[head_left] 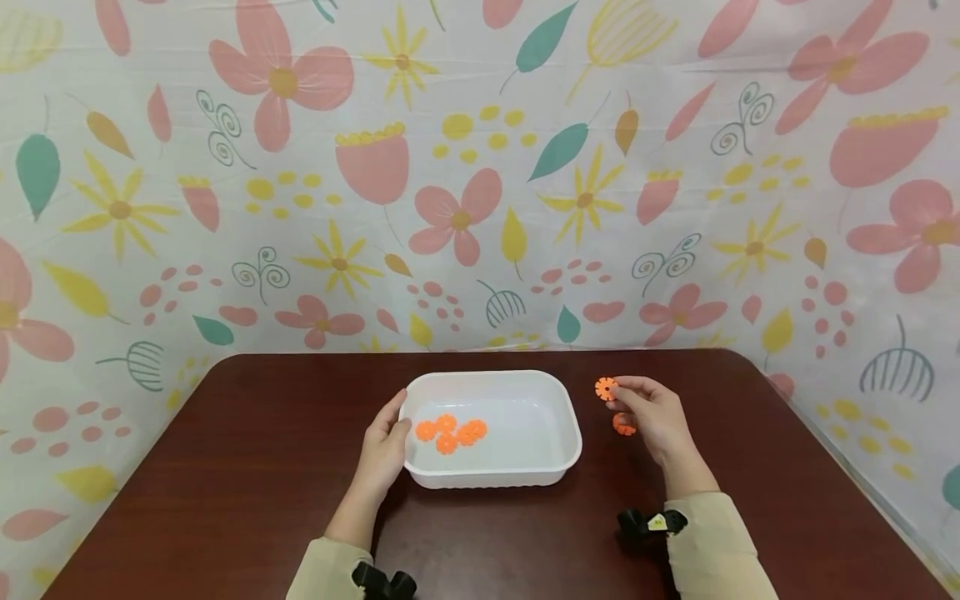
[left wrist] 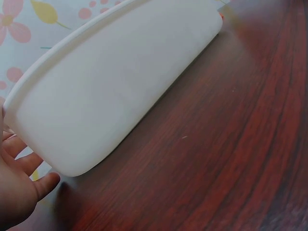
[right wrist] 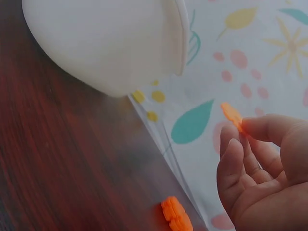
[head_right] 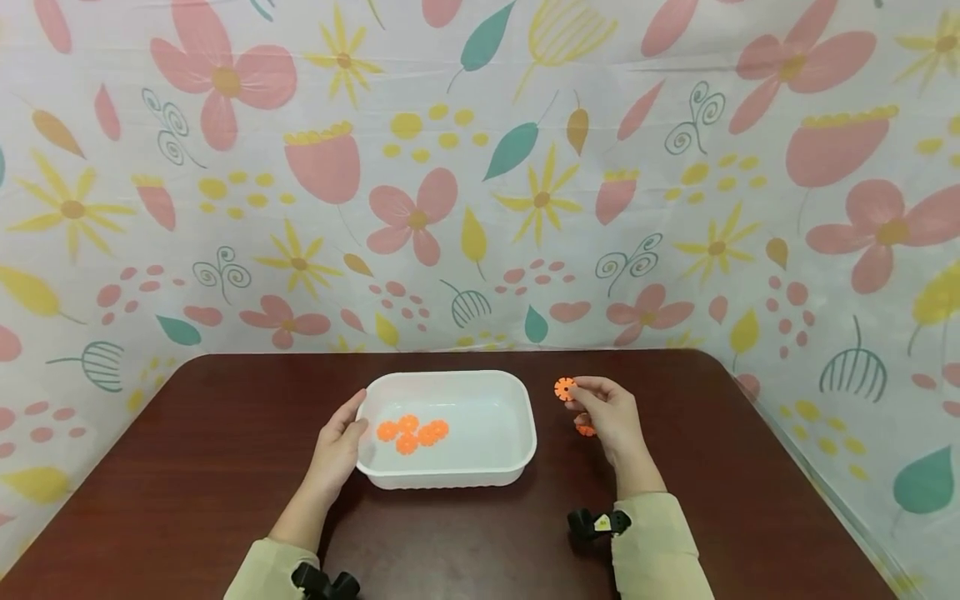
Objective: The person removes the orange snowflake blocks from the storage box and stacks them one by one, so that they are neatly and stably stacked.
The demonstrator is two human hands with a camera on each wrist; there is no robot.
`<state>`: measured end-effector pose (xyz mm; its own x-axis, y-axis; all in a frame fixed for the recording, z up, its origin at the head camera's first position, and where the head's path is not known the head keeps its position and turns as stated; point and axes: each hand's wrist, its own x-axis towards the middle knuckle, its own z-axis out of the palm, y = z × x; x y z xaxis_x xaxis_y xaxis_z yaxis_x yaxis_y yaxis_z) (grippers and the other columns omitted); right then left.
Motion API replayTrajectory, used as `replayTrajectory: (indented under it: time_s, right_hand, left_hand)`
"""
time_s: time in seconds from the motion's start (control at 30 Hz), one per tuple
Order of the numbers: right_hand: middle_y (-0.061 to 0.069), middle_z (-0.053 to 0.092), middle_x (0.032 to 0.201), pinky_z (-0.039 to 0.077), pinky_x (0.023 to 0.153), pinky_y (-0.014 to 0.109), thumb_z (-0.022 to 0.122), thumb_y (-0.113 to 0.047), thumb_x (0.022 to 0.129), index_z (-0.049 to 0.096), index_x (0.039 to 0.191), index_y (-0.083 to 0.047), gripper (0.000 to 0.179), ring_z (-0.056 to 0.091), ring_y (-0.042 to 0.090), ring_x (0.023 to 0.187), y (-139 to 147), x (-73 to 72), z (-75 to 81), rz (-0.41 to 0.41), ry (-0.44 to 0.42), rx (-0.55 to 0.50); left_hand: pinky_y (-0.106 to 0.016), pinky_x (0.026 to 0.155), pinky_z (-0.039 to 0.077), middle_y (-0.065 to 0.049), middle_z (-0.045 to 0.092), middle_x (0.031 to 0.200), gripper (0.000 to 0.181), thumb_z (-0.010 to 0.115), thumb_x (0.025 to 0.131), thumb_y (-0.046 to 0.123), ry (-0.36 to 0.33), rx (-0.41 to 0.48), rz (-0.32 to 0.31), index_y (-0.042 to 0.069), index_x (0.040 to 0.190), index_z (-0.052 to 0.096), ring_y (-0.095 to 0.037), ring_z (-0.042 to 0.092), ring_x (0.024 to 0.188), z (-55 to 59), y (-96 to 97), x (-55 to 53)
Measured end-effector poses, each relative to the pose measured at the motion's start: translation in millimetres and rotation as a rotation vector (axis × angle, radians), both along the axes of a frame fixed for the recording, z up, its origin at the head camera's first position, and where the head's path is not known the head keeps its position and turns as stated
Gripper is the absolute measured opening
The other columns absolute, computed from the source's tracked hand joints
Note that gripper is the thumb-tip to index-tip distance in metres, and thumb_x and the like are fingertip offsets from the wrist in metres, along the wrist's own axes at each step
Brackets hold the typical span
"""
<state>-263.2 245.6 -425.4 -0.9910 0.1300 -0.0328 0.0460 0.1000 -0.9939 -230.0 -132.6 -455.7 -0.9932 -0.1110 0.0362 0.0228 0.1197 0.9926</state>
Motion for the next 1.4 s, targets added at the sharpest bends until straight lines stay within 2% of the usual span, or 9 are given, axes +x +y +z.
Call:
replayTrajectory:
  time_s: [0.2, 0.6, 0.83, 0.97, 1.2, 1.4]
  right_hand:
    - [-0.007, 0.067, 0.079, 0.057, 0.067, 0.026, 0.066, -0.021, 0.089, 0.06, 0.107, -0.008, 0.023, 0.067, 0.007, 0.072, 12, 1.8, -2.6, 0.023, -0.013, -0.056]
    - [-0.008, 0.065, 0.084, 0.057, 0.071, 0.026, 0.062, -0.019, 0.091, 0.056, 0.111, -0.002, 0.027, 0.068, 0.007, 0.079, 33, 6.6, -10.6, 0.052, -0.06, -0.028]
    - [-0.011, 0.066, 0.08, 0.054, 0.063, 0.023, 0.064, -0.025, 0.09, 0.063, 0.109, -0.008, 0.025, 0.066, 0.004, 0.075, 44, 5.7, -16.1, 0.003, -0.127, 0.063]
    - [-0.011, 0.067, 0.077, 0.052, 0.059, 0.024, 0.063, -0.028, 0.09, 0.065, 0.111, -0.007, 0.029, 0.064, 0.003, 0.071, 47, 5.4, -21.1, -0.016, -0.16, 0.136]
    - [-0.01, 0.066, 0.076, 0.051, 0.057, 0.025, 0.063, -0.029, 0.09, 0.063, 0.116, 0.001, 0.04, 0.062, 0.005, 0.069, 46, 4.4, -24.9, -0.026, -0.146, 0.243]
    - [-0.008, 0.066, 0.077, 0.051, 0.056, 0.026, 0.063, -0.029, 0.09, 0.063, 0.116, 0.003, 0.041, 0.06, 0.006, 0.07, 48, 5.2, -25.0, -0.026, -0.15, 0.311]
  left_hand:
    - [-0.044, 0.102, 0.042, -0.018, 0.041, 0.146, 0.048, 0.042, 0.096, 0.009, 0.007, 0.004, 0.006, 0.01, 0.144, 0.039, -0.031, 0.045, 0.128, 0.2, 0.9, 0.1]
    - [-0.048, 0.104, 0.039, -0.017, 0.039, 0.147, 0.049, 0.041, 0.096, 0.007, -0.001, -0.008, 0.01, 0.009, 0.144, 0.039, -0.031, 0.041, 0.132, -1.0, 0.1, 1.3]
    - [-0.048, 0.105, 0.039, -0.017, 0.039, 0.147, 0.049, 0.042, 0.095, 0.007, 0.002, -0.005, 0.011, 0.01, 0.144, 0.04, -0.031, 0.04, 0.133, -0.3, 0.2, 2.1]
    - [-0.048, 0.107, 0.036, -0.017, 0.037, 0.148, 0.049, 0.042, 0.095, 0.007, -0.005, -0.001, 0.008, 0.009, 0.144, 0.039, -0.031, 0.038, 0.135, -0.1, 0.2, 4.0]
    - [-0.047, 0.106, 0.038, -0.017, 0.037, 0.149, 0.049, 0.042, 0.096, 0.008, -0.004, 0.004, 0.004, 0.01, 0.145, 0.038, -0.03, 0.039, 0.134, 1.8, 0.1, 4.6]
    - [-0.046, 0.104, 0.039, -0.017, 0.038, 0.148, 0.049, 0.042, 0.097, 0.009, -0.003, 0.019, -0.007, 0.01, 0.145, 0.038, -0.031, 0.04, 0.132, 1.6, 2.9, 3.1]
